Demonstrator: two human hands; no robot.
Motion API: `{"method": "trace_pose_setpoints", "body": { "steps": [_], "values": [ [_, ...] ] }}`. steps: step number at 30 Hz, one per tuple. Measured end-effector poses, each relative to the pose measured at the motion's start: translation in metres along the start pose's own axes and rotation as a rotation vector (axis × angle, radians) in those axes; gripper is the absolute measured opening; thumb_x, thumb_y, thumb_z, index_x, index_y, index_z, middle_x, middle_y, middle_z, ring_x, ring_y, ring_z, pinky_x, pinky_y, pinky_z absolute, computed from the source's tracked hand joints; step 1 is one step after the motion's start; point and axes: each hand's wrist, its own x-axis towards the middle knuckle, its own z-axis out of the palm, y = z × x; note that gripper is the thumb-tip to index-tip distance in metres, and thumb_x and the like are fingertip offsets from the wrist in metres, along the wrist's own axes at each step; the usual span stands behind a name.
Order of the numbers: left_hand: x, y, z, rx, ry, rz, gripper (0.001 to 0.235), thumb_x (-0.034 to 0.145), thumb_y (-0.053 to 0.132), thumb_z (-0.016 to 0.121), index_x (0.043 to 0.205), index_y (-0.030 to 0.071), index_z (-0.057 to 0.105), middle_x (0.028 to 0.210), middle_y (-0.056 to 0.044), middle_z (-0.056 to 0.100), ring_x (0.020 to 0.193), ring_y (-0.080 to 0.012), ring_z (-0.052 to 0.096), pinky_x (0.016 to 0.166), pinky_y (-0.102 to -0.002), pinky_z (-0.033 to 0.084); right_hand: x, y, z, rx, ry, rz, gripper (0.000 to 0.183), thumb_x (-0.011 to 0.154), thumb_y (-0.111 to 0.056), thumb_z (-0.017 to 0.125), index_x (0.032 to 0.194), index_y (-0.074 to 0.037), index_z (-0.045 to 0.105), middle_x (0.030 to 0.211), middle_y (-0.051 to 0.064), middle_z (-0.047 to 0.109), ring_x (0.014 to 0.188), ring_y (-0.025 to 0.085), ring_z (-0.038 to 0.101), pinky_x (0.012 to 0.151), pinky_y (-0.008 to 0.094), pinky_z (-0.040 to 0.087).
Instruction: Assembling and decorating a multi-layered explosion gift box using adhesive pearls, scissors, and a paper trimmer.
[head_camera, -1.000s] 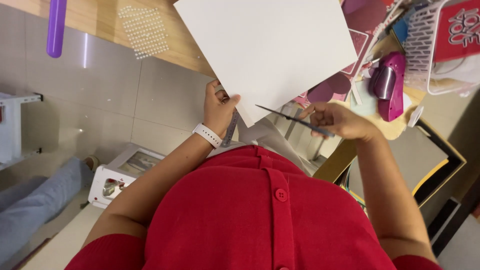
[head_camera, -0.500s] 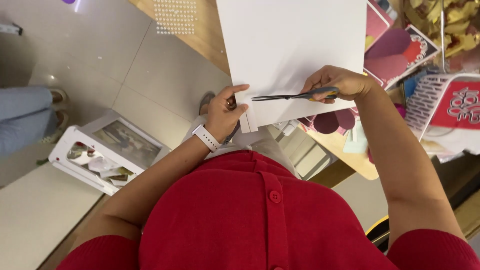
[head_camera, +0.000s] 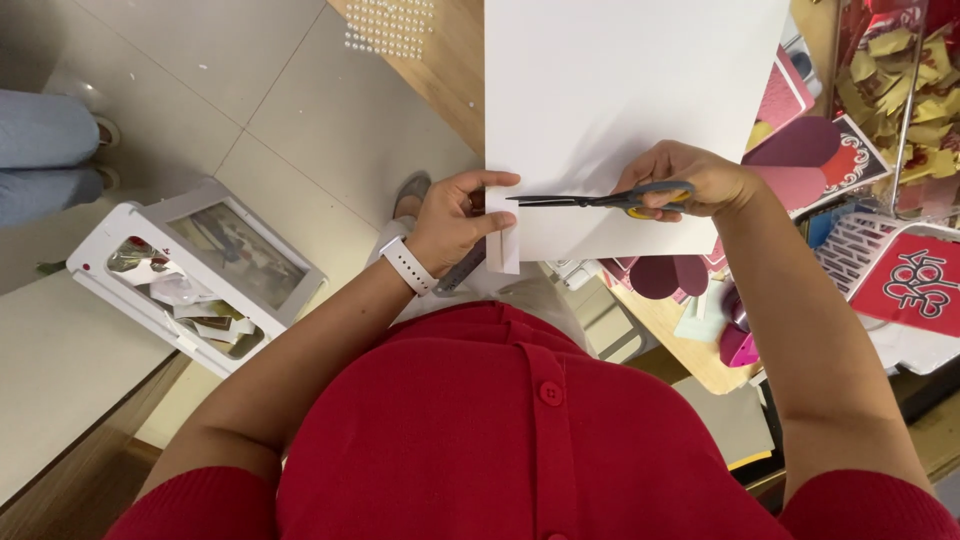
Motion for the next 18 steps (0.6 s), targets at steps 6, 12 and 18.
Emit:
{"method": "trace_pose_setpoints", "body": {
  "steps": [6, 12, 18],
  "values": [
    [-0.002, 0.023, 0.008, 0.023, -0.063, 0.009, 0.046, 0.081, -0.005, 0.084, 0.124, 0.003, 0.071, 0.104, -0.004, 0.070, 0.093, -0.0069, 0.062, 0.082, -0.022, 0.059, -0.007, -0.004, 0.011, 0.021, 0.002, -0.033, 0.044, 0.075, -0.016, 0.081, 0.096, 0.021, 0.067, 0.048, 0.016, 0.057, 0.032, 0.016, 0.052, 0.031, 0.021, 0.044],
    [0.003, 0.018, 0.009, 0.008, -0.123, -0.012, 0.047, 0.080, -0.005, 0.084, 0.124, 0.002, 0.070, 0.103, -0.004, 0.071, 0.092, -0.0069, 0.064, 0.081, -0.022, 0.060, -0.018, 0.008, 0.007, 0.087, 0.026, -0.034, 0.045, 0.078, -0.014, 0.078, 0.101, 0.022, 0.065, 0.047, 0.018, 0.056, 0.027, 0.017, 0.051, 0.031, 0.022, 0.044],
    [0.005, 0.035, 0.018, 0.059, -0.184, -0.032, 0.045, 0.081, -0.006, 0.083, 0.124, 0.002, 0.070, 0.099, -0.003, 0.069, 0.089, -0.0067, 0.063, 0.080, -0.021, 0.059, -0.024, 0.006, 0.018, 0.060, 0.048, -0.125, 0.041, 0.074, -0.012, 0.080, 0.096, 0.019, 0.066, 0.045, 0.017, 0.055, 0.026, 0.016, 0.051, 0.031, 0.021, 0.042]
  ]
}}
